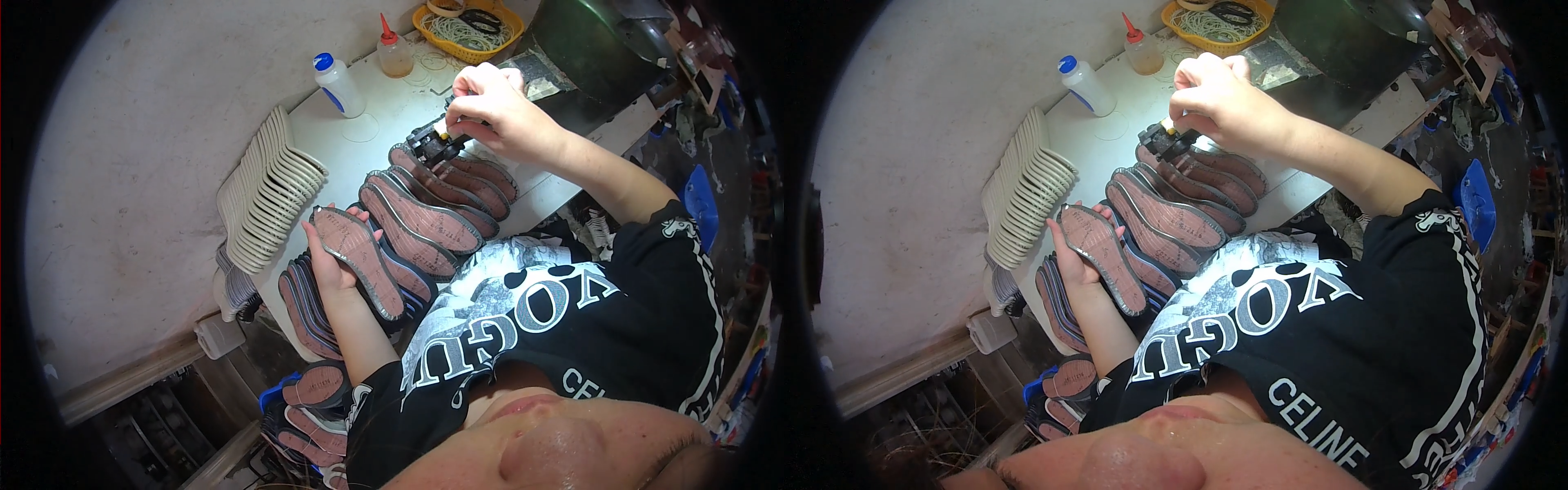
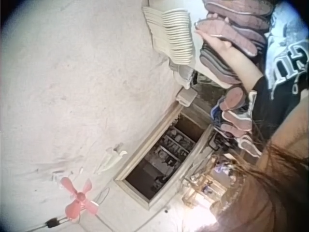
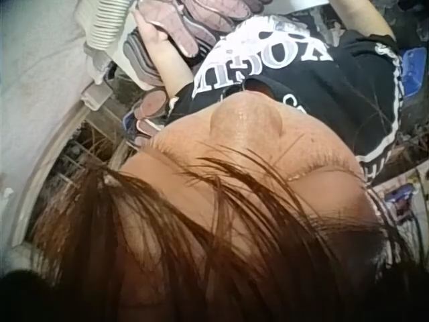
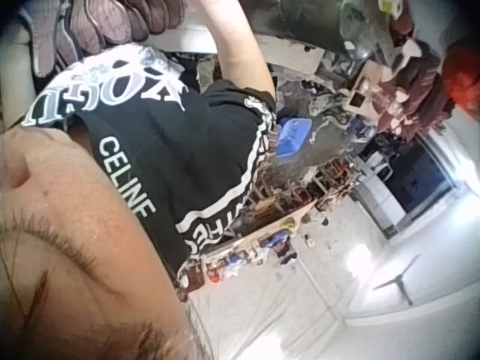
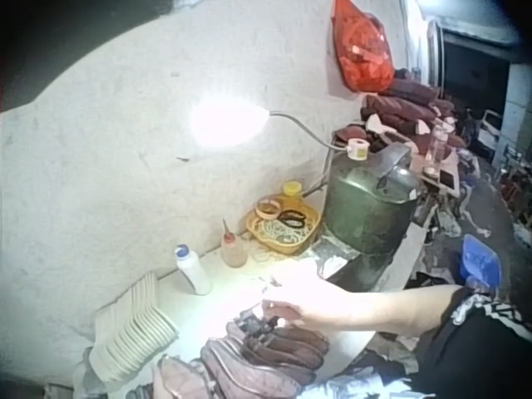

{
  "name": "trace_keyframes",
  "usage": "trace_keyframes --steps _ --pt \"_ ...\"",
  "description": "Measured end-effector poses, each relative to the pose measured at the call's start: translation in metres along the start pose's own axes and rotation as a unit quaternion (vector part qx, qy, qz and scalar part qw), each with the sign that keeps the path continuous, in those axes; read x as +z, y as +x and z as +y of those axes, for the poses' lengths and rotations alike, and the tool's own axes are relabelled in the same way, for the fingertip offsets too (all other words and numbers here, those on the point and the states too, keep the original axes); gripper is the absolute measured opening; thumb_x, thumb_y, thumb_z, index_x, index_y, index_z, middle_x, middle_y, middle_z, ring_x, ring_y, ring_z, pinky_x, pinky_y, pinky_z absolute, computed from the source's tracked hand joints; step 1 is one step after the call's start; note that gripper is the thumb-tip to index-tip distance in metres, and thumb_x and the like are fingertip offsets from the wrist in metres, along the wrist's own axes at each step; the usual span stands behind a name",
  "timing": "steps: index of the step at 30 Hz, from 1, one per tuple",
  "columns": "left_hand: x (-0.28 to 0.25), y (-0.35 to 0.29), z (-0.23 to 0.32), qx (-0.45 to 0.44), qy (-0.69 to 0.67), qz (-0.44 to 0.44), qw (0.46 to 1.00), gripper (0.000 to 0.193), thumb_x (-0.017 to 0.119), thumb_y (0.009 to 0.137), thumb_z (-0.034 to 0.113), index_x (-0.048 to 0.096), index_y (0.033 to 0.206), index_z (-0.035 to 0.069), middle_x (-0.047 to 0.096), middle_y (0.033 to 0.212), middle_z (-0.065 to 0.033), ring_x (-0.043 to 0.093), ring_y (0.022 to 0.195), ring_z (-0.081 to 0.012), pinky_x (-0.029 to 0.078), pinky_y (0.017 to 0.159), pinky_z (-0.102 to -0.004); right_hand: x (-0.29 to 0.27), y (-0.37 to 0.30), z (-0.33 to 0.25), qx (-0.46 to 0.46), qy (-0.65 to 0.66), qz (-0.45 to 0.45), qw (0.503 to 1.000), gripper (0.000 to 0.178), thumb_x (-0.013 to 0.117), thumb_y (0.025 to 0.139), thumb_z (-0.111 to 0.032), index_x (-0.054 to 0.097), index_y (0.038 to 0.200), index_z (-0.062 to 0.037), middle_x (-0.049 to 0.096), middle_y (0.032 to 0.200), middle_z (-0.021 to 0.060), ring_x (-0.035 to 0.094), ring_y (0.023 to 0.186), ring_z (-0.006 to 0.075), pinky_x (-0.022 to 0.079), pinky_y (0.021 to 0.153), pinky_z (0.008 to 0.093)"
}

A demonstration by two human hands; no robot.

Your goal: Checking and assembling shoe soles at a manufacturing station.

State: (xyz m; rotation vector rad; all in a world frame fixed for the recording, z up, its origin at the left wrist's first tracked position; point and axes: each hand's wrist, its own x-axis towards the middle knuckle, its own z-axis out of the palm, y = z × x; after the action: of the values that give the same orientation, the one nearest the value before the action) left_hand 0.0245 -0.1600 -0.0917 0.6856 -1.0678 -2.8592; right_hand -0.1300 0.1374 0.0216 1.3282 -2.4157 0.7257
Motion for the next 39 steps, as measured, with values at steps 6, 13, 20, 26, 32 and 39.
trace_keyframes --steps 6,13,20,26,32,39 --pt "0.001 -0.001 0.001 -0.005 0.010 0.008 1.000 0.068 0.034 0.094 0.066 0.042 0.129 0.008 0.058 0.112 -0.0185 0.059 0.104 -0.0328 0.052 0.080 -0.0576 0.000 0.017 0.004 -0.042 -0.049 -0.101 0.993 0.005 0.066 0.083 -0.014 0.061 0.085 -0.0137 0.051 0.091 0.0032 0.048 0.098 0.0210 0.029 0.089 0.0393" --pt "-0.001 0.001 0.000 0.000 0.006 -0.001 1.000 0.068 0.035 0.094 0.066 0.042 0.129 0.008 0.059 0.112 -0.0185 0.059 0.104 -0.0330 0.052 0.081 -0.0578 0.000 0.022 0.010 -0.078 -0.115 -0.157 0.978 0.003 0.061 0.086 -0.011 0.059 0.087 -0.0090 0.049 0.091 0.0060 0.047 0.098 0.0231 0.030 0.089 0.0383" --pt "0.000 0.004 0.001 -0.007 -0.005 -0.003 1.000 0.064 0.035 0.095 0.063 0.042 0.127 0.009 0.057 0.110 -0.0185 0.059 0.103 -0.0334 0.052 0.079 -0.0602 -0.006 0.018 0.019 -0.115 -0.083 -0.146 0.979 0.008 0.063 0.085 -0.012 0.058 0.091 -0.0099 0.049 0.092 0.0056 0.047 0.098 0.0237 0.031 0.091 0.0394" --pt "-0.012 0.005 0.000 -0.008 -0.025 -0.031 0.999 0.062 0.038 0.094 0.063 0.043 0.126 0.010 0.058 0.113 -0.0197 0.060 0.104 -0.0345 0.053 0.079 -0.0605 -0.014 0.028 0.009 -0.127 -0.027 -0.126 0.984 0.017 0.069 0.079 -0.014 0.059 0.093 -0.0126 0.050 0.093 0.0046 0.049 0.099 0.0239 0.031 0.090 0.0395" --pt "-0.014 0.008 -0.006 -0.005 -0.031 -0.041 0.999 0.060 0.043 0.094 0.061 0.042 0.123 0.009 0.060 0.105 -0.0196 0.062 0.101 -0.0359 0.055 0.075 -0.0594 -0.016 0.030 0.004 -0.123 -0.039 -0.162 0.978 0.013 0.067 0.078 -0.012 0.057 0.085 -0.0126 0.049 0.092 0.0031 0.048 0.099 0.0223 0.030 0.093 0.0399" --pt "-0.015 0.011 -0.005 -0.002 -0.020 -0.052 0.998 0.060 0.042 0.094 0.061 0.043 0.122 0.008 0.060 0.105 -0.0198 0.062 0.101 -0.0350 0.055 0.076 -0.0592 -0.020 0.035 0.012 -0.180 -0.065 -0.179 0.965 0.011 0.065 0.079 -0.009 0.056 0.084 -0.0118 0.048 0.091 0.0047 0.048 0.096 0.0229 0.031 0.093 0.0404"
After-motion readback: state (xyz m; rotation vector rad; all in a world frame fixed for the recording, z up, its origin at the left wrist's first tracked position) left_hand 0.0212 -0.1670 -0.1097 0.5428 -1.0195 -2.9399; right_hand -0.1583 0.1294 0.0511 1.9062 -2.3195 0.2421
